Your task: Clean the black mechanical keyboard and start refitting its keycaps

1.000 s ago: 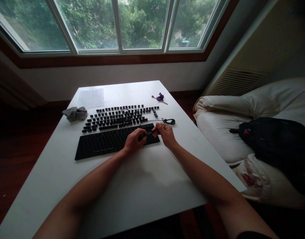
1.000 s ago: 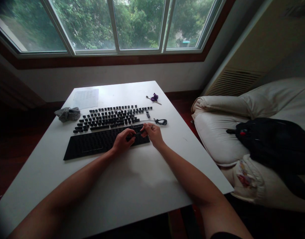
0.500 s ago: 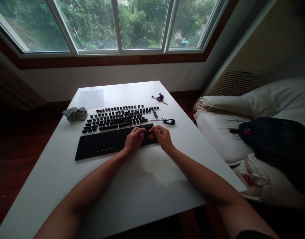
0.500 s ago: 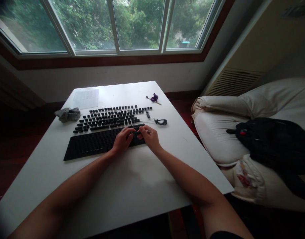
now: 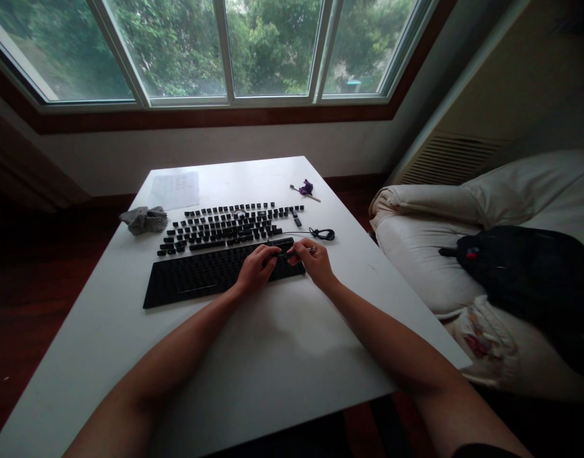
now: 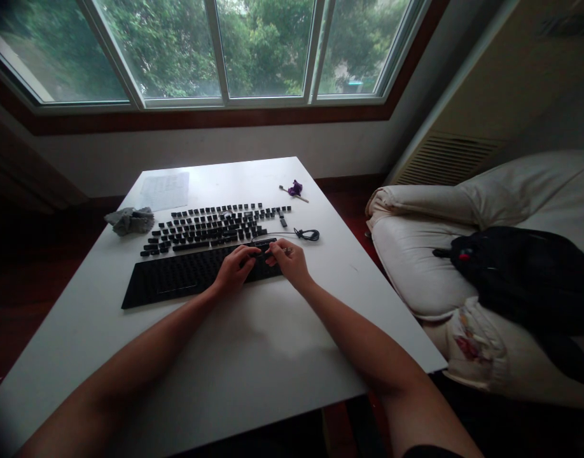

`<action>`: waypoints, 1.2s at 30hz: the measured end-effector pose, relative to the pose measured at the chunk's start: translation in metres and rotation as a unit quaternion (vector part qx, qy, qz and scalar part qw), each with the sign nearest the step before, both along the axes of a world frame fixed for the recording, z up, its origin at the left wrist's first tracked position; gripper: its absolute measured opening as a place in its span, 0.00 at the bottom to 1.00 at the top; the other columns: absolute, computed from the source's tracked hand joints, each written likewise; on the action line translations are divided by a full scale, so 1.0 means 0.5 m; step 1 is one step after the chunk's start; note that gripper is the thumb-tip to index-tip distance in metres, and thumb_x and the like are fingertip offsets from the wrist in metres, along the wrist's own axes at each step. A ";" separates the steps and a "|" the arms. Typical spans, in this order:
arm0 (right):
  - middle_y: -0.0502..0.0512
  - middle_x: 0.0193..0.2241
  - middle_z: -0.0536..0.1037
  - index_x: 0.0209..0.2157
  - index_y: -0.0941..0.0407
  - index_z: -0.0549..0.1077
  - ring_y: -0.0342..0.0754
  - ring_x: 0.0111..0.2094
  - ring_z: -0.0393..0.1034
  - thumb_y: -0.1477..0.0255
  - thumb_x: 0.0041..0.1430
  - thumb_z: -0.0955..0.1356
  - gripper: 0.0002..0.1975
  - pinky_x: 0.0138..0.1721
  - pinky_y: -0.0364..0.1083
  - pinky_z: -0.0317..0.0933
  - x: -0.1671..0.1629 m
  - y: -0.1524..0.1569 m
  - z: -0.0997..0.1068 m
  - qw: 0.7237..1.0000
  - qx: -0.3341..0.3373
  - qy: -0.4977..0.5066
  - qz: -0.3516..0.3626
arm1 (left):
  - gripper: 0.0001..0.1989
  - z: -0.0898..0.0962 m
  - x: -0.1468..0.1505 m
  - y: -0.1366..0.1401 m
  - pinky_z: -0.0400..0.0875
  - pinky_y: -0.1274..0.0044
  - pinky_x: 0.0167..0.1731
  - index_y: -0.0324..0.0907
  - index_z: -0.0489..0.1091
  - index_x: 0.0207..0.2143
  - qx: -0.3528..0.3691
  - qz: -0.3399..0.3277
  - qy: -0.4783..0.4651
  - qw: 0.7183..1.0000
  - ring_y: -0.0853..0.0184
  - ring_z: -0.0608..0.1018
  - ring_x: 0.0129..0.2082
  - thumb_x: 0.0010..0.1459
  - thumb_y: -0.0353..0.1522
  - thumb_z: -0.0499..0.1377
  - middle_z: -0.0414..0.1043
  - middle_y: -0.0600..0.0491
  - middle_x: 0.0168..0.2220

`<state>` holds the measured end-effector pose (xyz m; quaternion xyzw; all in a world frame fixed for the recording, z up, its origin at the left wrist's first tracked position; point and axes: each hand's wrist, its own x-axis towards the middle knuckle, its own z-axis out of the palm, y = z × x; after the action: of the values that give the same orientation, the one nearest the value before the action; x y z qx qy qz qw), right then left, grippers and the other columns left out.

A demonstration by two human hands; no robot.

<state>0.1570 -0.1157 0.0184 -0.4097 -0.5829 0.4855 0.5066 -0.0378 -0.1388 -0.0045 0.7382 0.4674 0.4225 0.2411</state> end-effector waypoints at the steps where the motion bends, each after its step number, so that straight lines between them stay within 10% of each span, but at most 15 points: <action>1: 0.51 0.21 0.78 0.30 0.56 0.75 0.47 0.23 0.75 0.51 0.60 0.69 0.21 0.28 0.45 0.71 0.001 0.001 0.000 1.000 0.000 0.001 0.003 | 0.14 -0.001 -0.001 0.001 0.69 0.77 0.37 0.45 0.74 0.50 -0.002 0.001 -0.006 1.000 0.69 0.74 0.34 0.64 0.30 0.55 0.73 0.51 0.45; 20: 0.52 0.23 0.79 0.30 0.57 0.76 0.44 0.22 0.74 0.52 0.59 0.70 0.20 0.26 0.43 0.70 0.027 0.037 -0.046 0.998 -0.012 -0.001 0.066 | 0.14 0.002 -0.012 0.036 0.72 0.77 0.38 0.42 0.76 0.45 -0.114 0.035 -0.190 0.975 0.70 0.77 0.32 0.60 0.32 0.55 0.78 0.53 0.40; 36: 0.51 0.22 0.79 0.32 0.60 0.74 0.45 0.22 0.77 0.56 0.55 0.73 0.19 0.24 0.41 0.70 0.098 0.088 -0.055 0.948 -0.158 -0.012 0.277 | 0.13 0.011 0.027 0.169 0.71 0.75 0.38 0.40 0.77 0.42 -0.125 0.033 -0.150 0.980 0.67 0.76 0.33 0.53 0.32 0.62 0.77 0.51 0.38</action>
<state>0.2060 -0.0716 -0.0091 -0.3127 -0.5954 0.6873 0.2744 -0.0244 -0.0544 0.0010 0.6147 0.4988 0.4745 0.3849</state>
